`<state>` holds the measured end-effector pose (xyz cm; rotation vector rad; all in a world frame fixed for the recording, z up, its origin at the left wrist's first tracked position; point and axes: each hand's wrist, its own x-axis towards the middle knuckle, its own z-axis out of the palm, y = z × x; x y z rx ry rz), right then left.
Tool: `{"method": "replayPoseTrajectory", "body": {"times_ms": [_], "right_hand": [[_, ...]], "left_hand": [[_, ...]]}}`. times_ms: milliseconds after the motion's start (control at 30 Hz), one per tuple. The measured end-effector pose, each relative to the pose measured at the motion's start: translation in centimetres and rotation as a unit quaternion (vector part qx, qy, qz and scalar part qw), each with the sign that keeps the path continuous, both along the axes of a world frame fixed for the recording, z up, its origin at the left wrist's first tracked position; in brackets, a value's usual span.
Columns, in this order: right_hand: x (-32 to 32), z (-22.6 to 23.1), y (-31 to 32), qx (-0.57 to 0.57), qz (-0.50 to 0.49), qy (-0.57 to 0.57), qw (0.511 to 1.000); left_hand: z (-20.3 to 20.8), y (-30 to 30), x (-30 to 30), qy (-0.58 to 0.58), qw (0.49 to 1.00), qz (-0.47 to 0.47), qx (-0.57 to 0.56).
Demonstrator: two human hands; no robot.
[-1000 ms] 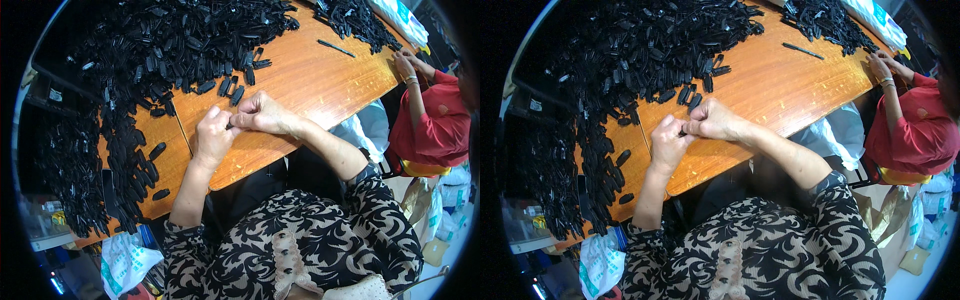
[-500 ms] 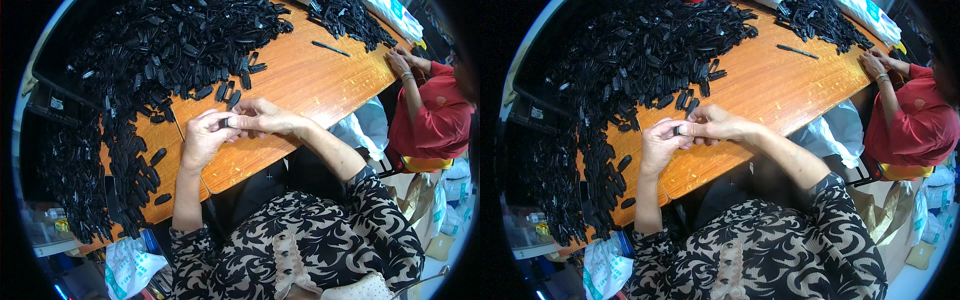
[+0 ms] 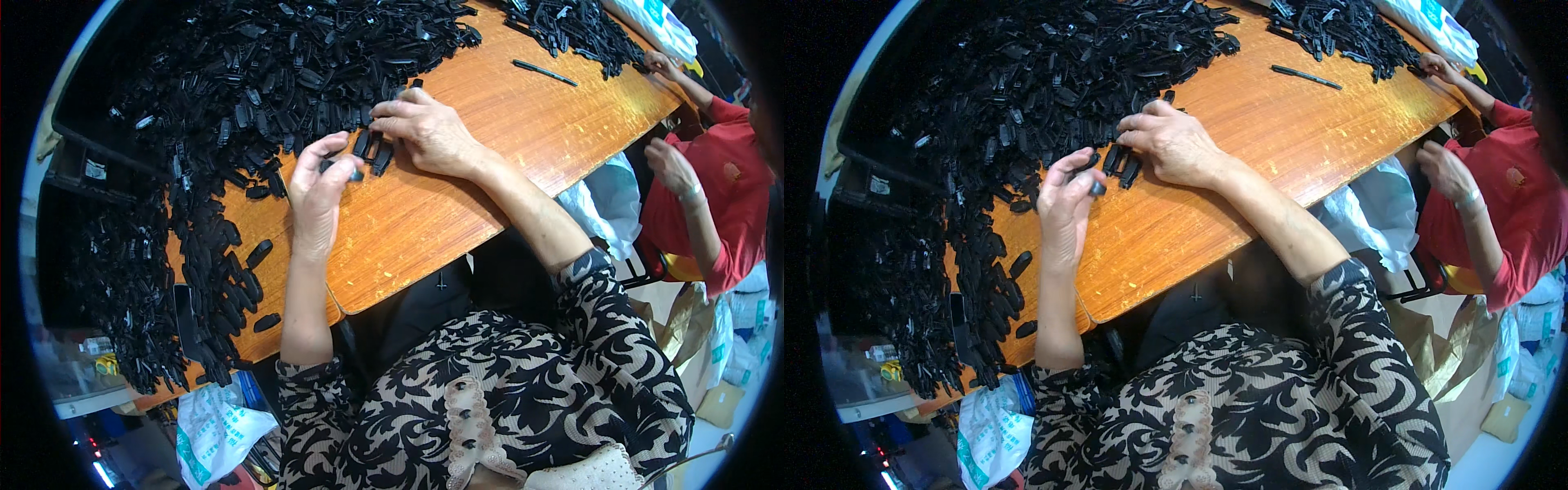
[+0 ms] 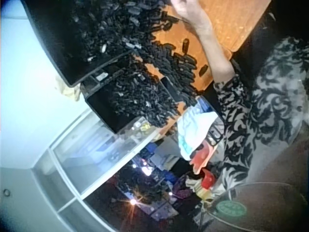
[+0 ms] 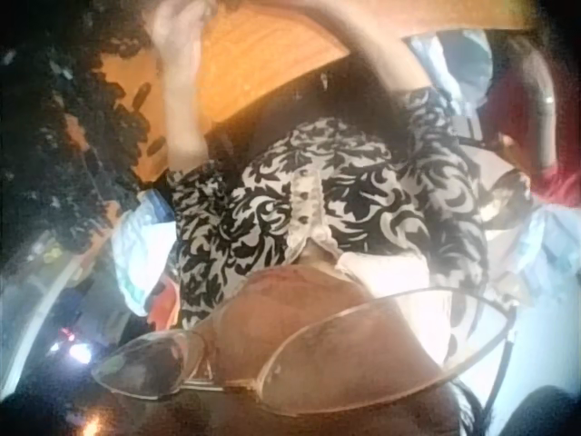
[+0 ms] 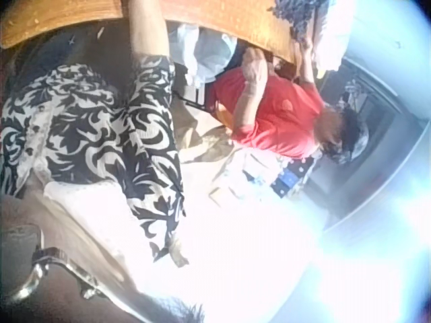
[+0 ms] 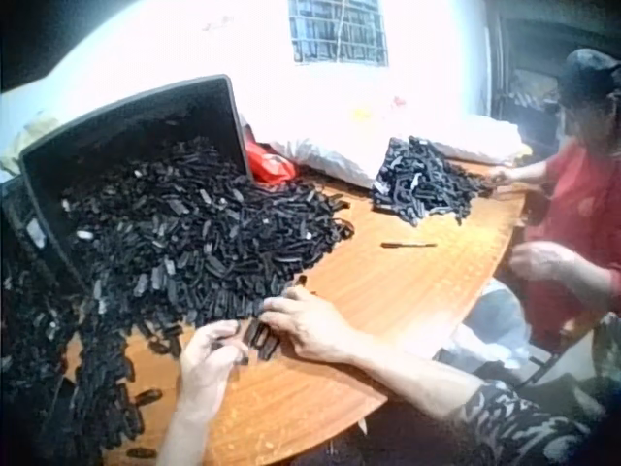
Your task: The person assembles small plastic components by hand, picking pieces from the table, fitting them together, and placing the assembled parts on the table.
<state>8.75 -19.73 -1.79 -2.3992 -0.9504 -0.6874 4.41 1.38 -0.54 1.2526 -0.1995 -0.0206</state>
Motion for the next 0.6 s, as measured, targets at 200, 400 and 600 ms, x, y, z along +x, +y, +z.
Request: {"method": "replayPoseTrajectory", "body": {"times_ms": [200, 400, 600], "right_hand": [[-0.9, -1.3, 2.1, -0.076, 0.015, -0.038, 0.996], [-1.6, -1.5, 1.6, -0.033, 0.022, -0.035, 0.999], [-2.6, -1.1, 2.0, -0.045, 0.009, -0.016, 0.999]], "left_hand": [[-1.4, -1.0, -0.9, -0.26, 0.818, 0.076, 0.507], [-0.5, 0.4, -1.7, -0.287, 0.811, 0.057, 0.506], [-0.2, 1.8, -1.6, -0.093, 0.91, 0.031, 0.403]]}}
